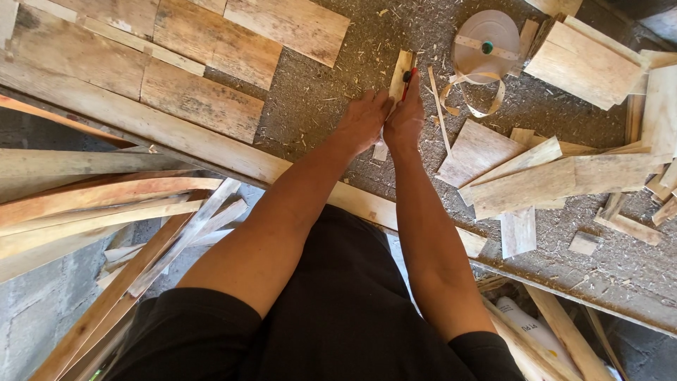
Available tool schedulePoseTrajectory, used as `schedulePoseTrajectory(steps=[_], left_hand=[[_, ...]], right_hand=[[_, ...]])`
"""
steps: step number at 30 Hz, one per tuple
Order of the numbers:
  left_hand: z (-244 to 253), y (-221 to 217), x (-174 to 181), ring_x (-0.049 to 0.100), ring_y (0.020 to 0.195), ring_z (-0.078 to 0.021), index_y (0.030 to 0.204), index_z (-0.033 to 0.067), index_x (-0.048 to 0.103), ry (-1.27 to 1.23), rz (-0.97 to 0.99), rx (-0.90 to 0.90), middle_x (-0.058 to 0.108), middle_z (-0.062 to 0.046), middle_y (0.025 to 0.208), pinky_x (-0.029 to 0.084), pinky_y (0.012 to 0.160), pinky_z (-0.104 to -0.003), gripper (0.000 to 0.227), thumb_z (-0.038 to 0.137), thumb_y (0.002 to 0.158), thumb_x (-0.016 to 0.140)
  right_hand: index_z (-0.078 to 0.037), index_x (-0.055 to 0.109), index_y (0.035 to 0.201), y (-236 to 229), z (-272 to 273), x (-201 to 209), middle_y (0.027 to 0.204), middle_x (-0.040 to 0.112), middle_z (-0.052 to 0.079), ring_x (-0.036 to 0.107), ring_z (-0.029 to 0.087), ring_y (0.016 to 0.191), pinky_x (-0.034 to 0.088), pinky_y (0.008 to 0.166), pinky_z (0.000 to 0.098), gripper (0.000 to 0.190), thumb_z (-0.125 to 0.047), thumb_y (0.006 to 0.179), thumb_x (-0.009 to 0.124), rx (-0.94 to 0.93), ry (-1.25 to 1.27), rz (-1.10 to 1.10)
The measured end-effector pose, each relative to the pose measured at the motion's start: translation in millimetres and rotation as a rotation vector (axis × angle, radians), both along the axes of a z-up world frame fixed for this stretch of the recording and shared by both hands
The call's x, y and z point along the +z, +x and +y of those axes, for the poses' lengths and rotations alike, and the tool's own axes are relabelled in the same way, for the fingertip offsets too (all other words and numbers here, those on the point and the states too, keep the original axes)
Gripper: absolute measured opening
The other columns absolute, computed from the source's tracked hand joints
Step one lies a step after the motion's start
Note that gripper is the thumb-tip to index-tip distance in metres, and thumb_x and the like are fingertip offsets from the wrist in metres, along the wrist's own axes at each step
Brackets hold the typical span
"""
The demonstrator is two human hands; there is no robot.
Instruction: Cutting and shaping thin strips of wood using a utility knife on a workbench.
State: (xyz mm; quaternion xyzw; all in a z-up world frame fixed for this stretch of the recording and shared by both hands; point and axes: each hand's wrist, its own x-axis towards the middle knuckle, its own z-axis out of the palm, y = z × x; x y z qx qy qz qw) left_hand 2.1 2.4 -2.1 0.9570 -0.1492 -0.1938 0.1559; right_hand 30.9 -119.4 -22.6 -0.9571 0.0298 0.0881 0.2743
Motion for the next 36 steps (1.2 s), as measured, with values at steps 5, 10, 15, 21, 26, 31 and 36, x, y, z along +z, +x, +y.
schedulePoseTrajectory(steps=[5,10,15,21,26,31,36], left_hand=[[1,-1,-3,0.047,0.109,-0.026,0.139,0.0055,0.052,-0.003,-0.018,-0.008,0.047,-0.01,0.121,0.056,0.083,-0.035,0.081,0.032,0.074,0.091],[2,-1,-4,0.048,0.108,-0.0245,0.139,0.0075,0.052,0.004,-0.034,-0.018,0.047,-0.008,0.121,0.056,0.086,-0.035,0.08,0.033,0.074,0.091],[3,0,-2,0.047,0.108,-0.0262,0.139,0.0065,0.05,0.008,-0.044,-0.03,0.047,-0.01,0.12,0.056,0.083,-0.036,0.087,0.041,0.072,0.092],[5,0,-1,0.048,0.112,-0.0259,0.147,0.0049,0.048,0.011,-0.018,-0.048,0.048,-0.011,0.129,0.057,0.083,-0.033,0.091,0.041,0.076,0.09],[10,-2,4,0.049,0.109,-0.0257,0.153,0.0071,0.04,0.02,-0.083,-0.094,0.024,-0.008,0.165,0.057,0.076,-0.033,0.101,0.041,0.073,0.09],[10,-3,-1,0.048,0.111,-0.0255,0.158,0.0113,0.036,0.044,-0.067,-0.103,0.022,-0.005,0.167,0.056,0.08,-0.033,0.103,0.04,0.075,0.089],[10,-1,12,0.048,0.112,-0.0254,0.159,0.01,0.035,0.067,-0.02,-0.121,0.021,-0.005,0.168,0.055,0.081,-0.034,0.103,0.044,0.078,0.087]], right_hand=[[-0.015,0.019,0.163,0,8,18,0.121,0.065,0.027,0.073,0.033,0.09,0.067,0.065,0.041,0.071,-0.012,0.104,0.058,-0.045,-0.023,0.083],[-0.011,0.022,0.163,-1,2,2,0.121,0.066,0.027,0.074,0.032,0.092,0.066,0.068,0.0392,0.068,-0.012,0.105,0.058,-0.013,-0.023,0.008],[-0.012,0.026,0.16,5,8,10,0.122,0.065,0.025,0.072,0.023,0.077,0.062,0.05,0.0281,0.064,-0.008,0.103,0.054,-0.039,-0.016,0.086],[-0.016,0.03,0.162,8,9,26,0.103,0.073,0.019,0.066,0.015,0.059,0.054,0.041,0.0251,0.061,-0.013,0.107,0.055,-0.081,-0.011,0.195],[-0.016,0.028,0.161,13,12,27,0.098,0.071,0.018,0.061,0.012,0.051,0.051,0.036,0.0251,0.061,-0.014,0.106,0.054,-0.084,-0.088,0.239],[-0.015,0.024,0.163,15,9,22,0.099,0.073,0.016,0.058,0.014,0.05,0.045,0.037,0.0296,0.064,-0.016,0.106,0.054,-0.06,-0.144,0.276],[-0.018,0.021,0.163,11,19,52,0.098,0.071,0.019,0.063,0.014,0.052,0.05,0.036,0.0272,0.068,-0.017,0.104,0.054,-0.089,-0.161,0.342]])
